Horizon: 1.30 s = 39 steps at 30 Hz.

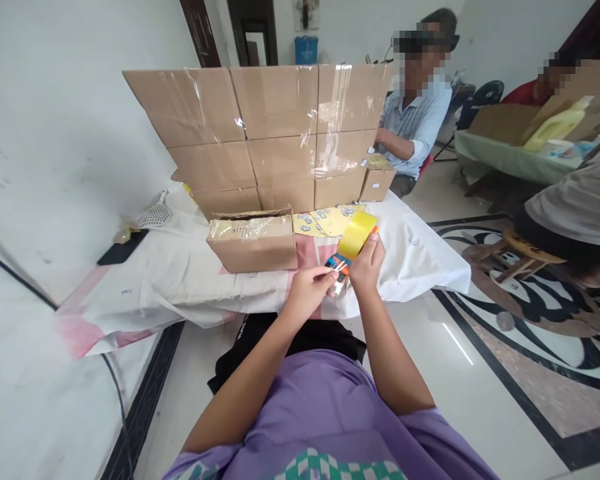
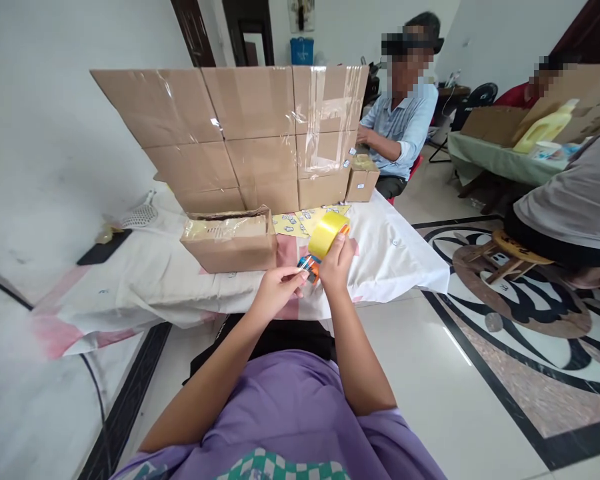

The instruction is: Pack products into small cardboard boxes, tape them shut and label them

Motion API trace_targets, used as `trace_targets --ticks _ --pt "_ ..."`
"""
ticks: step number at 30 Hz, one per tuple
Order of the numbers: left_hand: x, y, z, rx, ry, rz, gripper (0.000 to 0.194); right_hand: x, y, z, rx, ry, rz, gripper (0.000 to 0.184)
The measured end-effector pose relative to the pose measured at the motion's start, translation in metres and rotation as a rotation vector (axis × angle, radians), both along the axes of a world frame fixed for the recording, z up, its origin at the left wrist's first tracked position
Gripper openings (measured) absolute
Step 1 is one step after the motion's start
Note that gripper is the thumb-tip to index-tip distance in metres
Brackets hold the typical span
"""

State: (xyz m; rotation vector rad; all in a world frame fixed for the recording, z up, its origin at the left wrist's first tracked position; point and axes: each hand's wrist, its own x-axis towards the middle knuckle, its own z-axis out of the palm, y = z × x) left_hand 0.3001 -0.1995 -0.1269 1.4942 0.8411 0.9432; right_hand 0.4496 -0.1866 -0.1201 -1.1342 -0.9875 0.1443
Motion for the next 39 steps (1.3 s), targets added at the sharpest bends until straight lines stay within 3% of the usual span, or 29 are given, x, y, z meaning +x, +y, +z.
trace_targets --ticks 7,12,16,21,29,39 --pt "-0.025 -0.003 0.002 -0.068 -0.012 0.096 0.019 -0.021 0.004 0.006 0.045 0.055 -0.077 0.048" --pt "-0.035 -0.002 -0.005 -0.032 0.016 0.201 0.011 -0.034 0.019 -0.006 0.031 0.201 -0.077 0.047" --pt "-0.043 0.002 -0.012 -0.061 0.015 0.179 0.012 -0.041 0.022 -0.013 -0.025 0.259 -0.088 0.047" --pt "-0.053 0.002 -0.013 -0.057 0.035 0.146 0.017 -0.048 0.016 -0.008 -0.06 0.298 -0.093 0.048" --pt "-0.062 0.003 -0.015 -0.056 0.083 0.132 0.024 -0.056 0.014 -0.005 -0.021 0.207 -0.094 0.054" --pt "-0.081 -0.003 -0.019 -0.08 0.054 0.102 0.028 -0.073 0.011 0.005 0.014 0.289 -0.007 0.041"
